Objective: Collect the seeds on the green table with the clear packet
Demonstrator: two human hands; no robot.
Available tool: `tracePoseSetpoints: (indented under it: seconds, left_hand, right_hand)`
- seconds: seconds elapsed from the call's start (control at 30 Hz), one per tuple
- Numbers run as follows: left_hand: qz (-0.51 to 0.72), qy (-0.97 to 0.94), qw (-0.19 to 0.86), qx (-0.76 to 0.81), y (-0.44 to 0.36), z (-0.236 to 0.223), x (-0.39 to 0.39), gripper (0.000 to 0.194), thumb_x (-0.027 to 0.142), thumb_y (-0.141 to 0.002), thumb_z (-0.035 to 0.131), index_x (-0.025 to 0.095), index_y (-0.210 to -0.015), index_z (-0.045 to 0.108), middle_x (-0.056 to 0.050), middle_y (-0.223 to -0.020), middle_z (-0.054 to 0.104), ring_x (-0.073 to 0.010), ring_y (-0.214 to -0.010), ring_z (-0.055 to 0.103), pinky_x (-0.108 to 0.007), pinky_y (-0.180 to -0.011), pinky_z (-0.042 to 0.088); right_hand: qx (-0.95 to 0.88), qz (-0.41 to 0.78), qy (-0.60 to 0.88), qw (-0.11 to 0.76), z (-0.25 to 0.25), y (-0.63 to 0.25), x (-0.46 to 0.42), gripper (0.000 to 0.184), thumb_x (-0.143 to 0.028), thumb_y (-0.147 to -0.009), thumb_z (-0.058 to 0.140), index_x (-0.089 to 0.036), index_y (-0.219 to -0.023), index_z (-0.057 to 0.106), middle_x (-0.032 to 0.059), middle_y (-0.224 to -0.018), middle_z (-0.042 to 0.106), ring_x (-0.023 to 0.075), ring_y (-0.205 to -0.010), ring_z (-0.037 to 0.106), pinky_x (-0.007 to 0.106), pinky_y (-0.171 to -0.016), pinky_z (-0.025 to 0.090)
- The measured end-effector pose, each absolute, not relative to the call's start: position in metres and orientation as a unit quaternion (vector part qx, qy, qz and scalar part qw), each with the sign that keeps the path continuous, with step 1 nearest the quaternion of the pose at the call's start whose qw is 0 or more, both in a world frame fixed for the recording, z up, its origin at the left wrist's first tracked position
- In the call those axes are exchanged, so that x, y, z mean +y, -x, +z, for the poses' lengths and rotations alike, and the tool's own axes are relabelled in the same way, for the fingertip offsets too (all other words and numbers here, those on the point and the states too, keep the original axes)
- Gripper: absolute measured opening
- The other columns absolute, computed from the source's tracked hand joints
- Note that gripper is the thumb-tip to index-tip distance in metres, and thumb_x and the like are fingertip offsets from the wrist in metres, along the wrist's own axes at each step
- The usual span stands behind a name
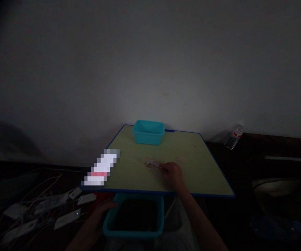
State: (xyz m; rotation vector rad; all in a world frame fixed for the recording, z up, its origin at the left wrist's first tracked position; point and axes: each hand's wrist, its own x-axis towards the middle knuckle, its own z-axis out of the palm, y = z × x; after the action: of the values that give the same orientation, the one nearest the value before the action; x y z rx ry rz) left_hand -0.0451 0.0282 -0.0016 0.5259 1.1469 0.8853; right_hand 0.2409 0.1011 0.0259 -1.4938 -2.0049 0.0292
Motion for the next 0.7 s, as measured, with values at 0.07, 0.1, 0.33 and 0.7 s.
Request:
tracePoseSetpoints:
  seconds: [0.07,0.1,0.33,0.7]
  left_hand:
    - [0.396,-0.227,0.728,0.512,0.044,-0.001,0.026,0.021,0.015,-0.058,0.059,0.016,-0.078,0.066,-0.003,-0.063,0.072,-0.0245,-0.063,0.065,-0.033,-0.059,0.046]
    - [0.395,-0.223,0.731,0.510,0.044,-0.002,0.026,0.021,0.015,-0.058,0.059,0.016,-0.078,0.065,-0.003,-0.063,0.072,-0.0244,-0.062,0.065,-0.032,-0.058,0.046]
    - [0.403,-0.214,0.744,0.489,0.045,-0.014,0.029,0.027,0.017,-0.057,0.060,0.018,-0.084,0.064,-0.004,-0.066,0.072,-0.0274,-0.069,0.066,-0.036,-0.063,0.048]
    - [0.396,-0.217,0.734,0.506,0.045,-0.014,0.029,0.029,0.018,-0.058,0.060,0.016,-0.087,0.063,-0.005,-0.070,0.073,-0.0268,-0.069,0.066,-0.036,-0.063,0.048]
  right_hand:
    - [-0.759,0.009,0.569,0.316,0.025,-0.242,0.102,0.023,-0.022,-0.077,0.053,-0.025,-0.096,0.066,0.0039,-0.086,0.067,0.0159,-0.076,0.059,0.026,-0.070,0.043]
    - [-0.758,0.010,0.570,0.317,0.024,-0.242,0.103,0.023,-0.022,-0.077,0.053,-0.025,-0.095,0.066,0.0040,-0.086,0.067,0.0162,-0.076,0.059,0.026,-0.070,0.043]
    - [-0.768,0.007,0.556,0.320,0.025,-0.234,0.107,0.022,-0.024,-0.077,0.053,-0.024,-0.094,0.067,0.0045,-0.083,0.068,0.0163,-0.076,0.059,0.026,-0.069,0.043]
    - [-0.775,0.005,0.555,0.303,0.028,-0.220,0.110,0.024,-0.023,-0.078,0.052,-0.025,-0.097,0.066,0.0038,-0.083,0.068,0.0161,-0.074,0.057,0.026,-0.068,0.041]
